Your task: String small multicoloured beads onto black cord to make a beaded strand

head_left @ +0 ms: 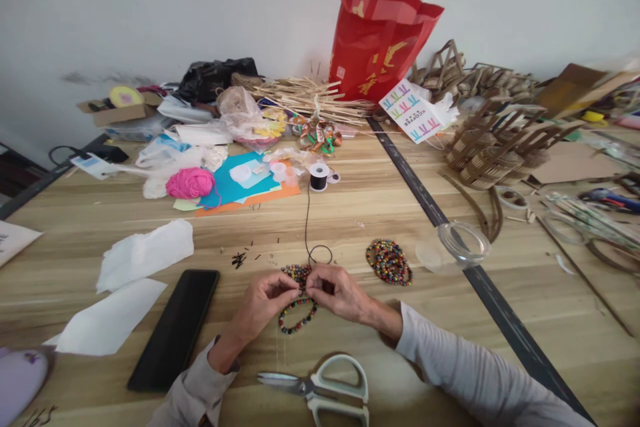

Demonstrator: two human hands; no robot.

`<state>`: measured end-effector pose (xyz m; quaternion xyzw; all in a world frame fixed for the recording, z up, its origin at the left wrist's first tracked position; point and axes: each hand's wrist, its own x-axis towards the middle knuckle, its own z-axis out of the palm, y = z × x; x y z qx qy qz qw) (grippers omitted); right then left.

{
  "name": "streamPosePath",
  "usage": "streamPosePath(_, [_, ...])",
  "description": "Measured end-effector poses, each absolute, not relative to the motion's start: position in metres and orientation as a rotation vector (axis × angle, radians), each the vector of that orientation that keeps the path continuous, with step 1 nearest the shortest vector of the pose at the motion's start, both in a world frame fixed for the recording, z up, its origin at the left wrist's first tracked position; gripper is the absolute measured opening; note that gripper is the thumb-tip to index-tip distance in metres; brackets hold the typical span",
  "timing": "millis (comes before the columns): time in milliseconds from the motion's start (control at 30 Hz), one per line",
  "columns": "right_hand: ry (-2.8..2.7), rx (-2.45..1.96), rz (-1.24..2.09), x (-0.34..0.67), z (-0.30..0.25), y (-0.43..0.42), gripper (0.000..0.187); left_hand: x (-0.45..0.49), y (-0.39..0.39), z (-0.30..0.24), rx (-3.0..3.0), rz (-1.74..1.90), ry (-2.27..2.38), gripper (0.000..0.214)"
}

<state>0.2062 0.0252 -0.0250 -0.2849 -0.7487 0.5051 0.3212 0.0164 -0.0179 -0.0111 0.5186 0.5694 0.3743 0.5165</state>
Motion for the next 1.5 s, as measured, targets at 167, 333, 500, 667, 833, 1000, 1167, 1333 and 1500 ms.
streamPosePath(167, [-1.985,-0.749,1.313,0.2068,-0.0251,0.0251,0.006,0.0162,-0.0184,-0.0134,1.273,0.902,1.354,0.010])
streamPosePath(333, [-2.016,-0.722,1.296,0.2068,-0.0249,0.0253,0.007,0.0164,-0.0192,-0.0163,1.278,0.910,1.340,0.010])
streamPosePath(500, [-2.022,-0.699,1.285,0.2063,-0.0243,0.0248,0.008,0.0172,-0.0186,-0.0138,1.286,0.907,1.318,0.010])
streamPosePath(667, [-2.039,-0.712,1.296,0.2058,-0.0257,0.0241,0.011,0.0171,-0.0182,-0.0119,1.300,0.902,1.319,0.008])
streamPosePath(833, [-2.026,-0.728,1.296,0.2058,-0.0279,0.0243,0.012,0.0169,-0.0186,-0.0126,1.284,0.892,1.305,0.009])
streamPosePath(1000, [-2.031,-0.717,1.288,0.2058,-0.0266,0.0245,0.012,0.0169,-0.0190,-0.0157,1.296,0.914,1.295,0.007])
streamPosePath(1167, [-2.027,-0.712,1.298,0.2058,-0.0266,0.0244,0.010,0.0172,-0.0188,-0.0167,1.267,0.920,1.283,0.008])
streamPosePath(1333, [-2.031,-0.719,1.310,0.2063,-0.0274,0.0247,0.010,0.0162,-0.0185,-0.0152,1.271,0.912,1.304,0.009])
streamPosePath(1500, [-2.020,-0.716,1.310,0.2062,-0.0266,0.0243,0.011,0.0160,-0.0192,-0.0135,1.298,0.910,1.322,0.009])
